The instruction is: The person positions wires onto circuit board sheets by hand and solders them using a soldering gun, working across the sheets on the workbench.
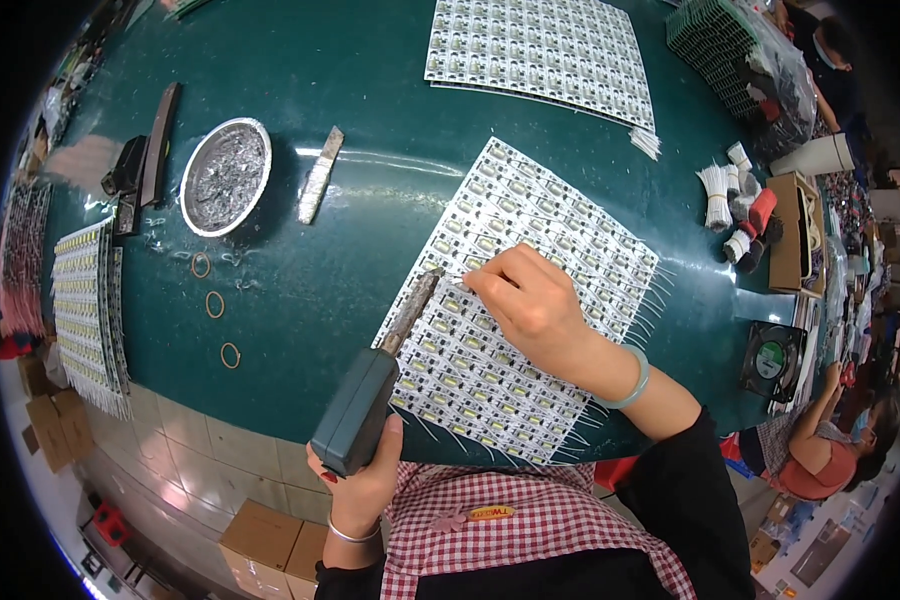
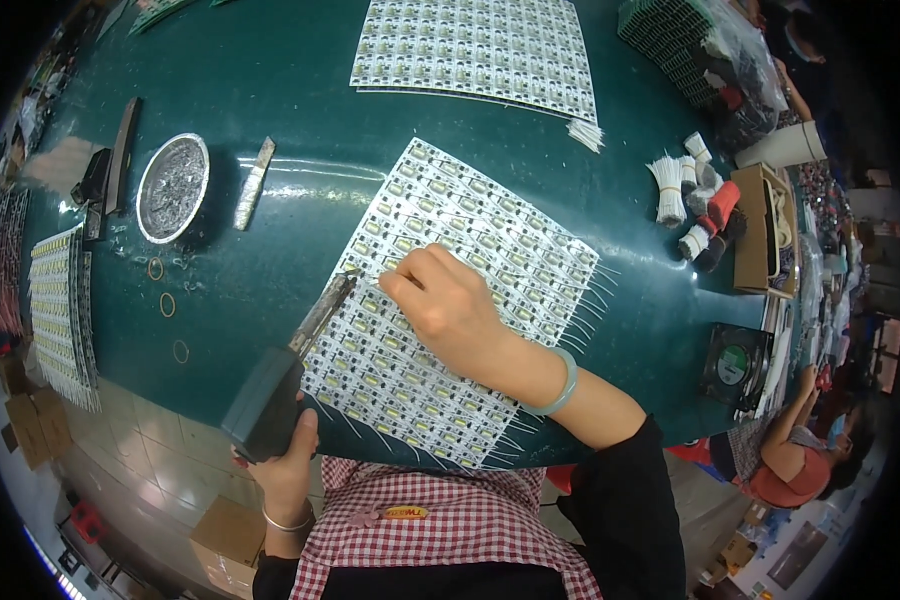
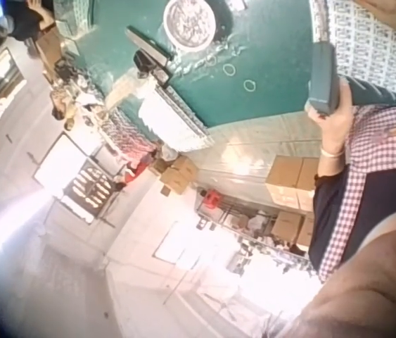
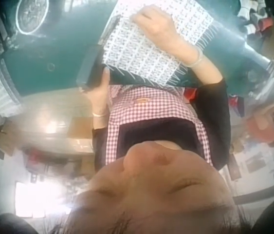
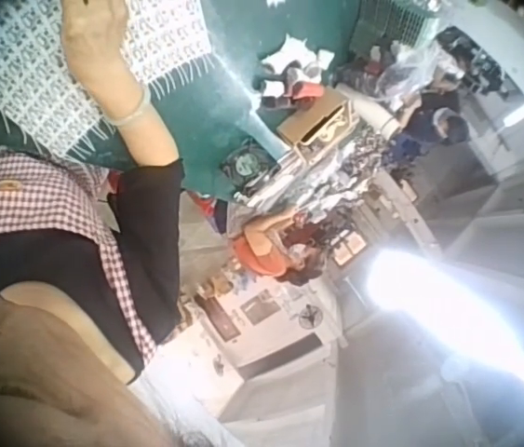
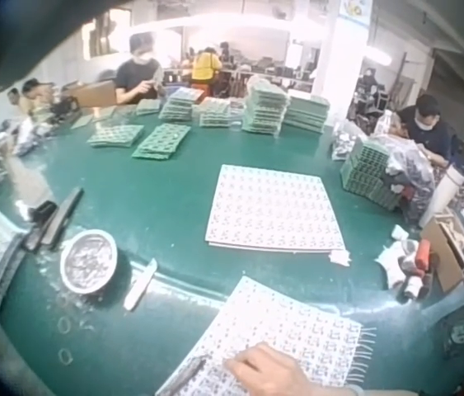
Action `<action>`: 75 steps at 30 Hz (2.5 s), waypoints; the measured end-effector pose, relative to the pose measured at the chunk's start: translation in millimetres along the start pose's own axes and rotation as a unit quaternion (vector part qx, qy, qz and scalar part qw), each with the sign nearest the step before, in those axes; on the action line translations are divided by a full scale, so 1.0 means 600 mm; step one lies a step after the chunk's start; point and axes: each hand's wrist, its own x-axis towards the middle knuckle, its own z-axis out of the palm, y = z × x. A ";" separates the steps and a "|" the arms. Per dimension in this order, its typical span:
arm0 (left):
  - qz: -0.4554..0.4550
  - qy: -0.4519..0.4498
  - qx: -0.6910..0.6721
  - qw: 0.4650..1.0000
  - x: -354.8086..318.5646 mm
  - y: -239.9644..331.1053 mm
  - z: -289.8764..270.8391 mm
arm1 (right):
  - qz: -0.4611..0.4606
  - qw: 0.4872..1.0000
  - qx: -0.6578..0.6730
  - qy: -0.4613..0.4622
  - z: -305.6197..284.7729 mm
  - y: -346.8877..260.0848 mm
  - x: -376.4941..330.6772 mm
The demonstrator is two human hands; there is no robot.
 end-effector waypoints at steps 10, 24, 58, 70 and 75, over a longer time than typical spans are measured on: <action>-0.028 0.024 0.016 0.999 0.007 0.021 0.011 | 0.003 1.000 -0.001 -0.007 -0.001 0.000 -0.001; -0.024 0.035 0.067 0.997 -0.007 0.007 0.006 | 0.003 1.000 -0.002 -0.011 -0.001 -0.001 -0.001; -0.003 0.020 0.010 1.000 -0.003 -0.012 -0.020 | 0.020 0.998 -0.056 0.011 0.015 -0.052 -0.006; 0.006 0.006 0.011 1.000 0.000 -0.021 -0.018 | 0.032 0.997 -0.062 0.026 0.028 -0.051 -0.012; 0.015 -0.005 0.005 1.000 0.002 -0.020 -0.015 | 0.032 0.996 -0.077 0.030 0.029 -0.054 -0.010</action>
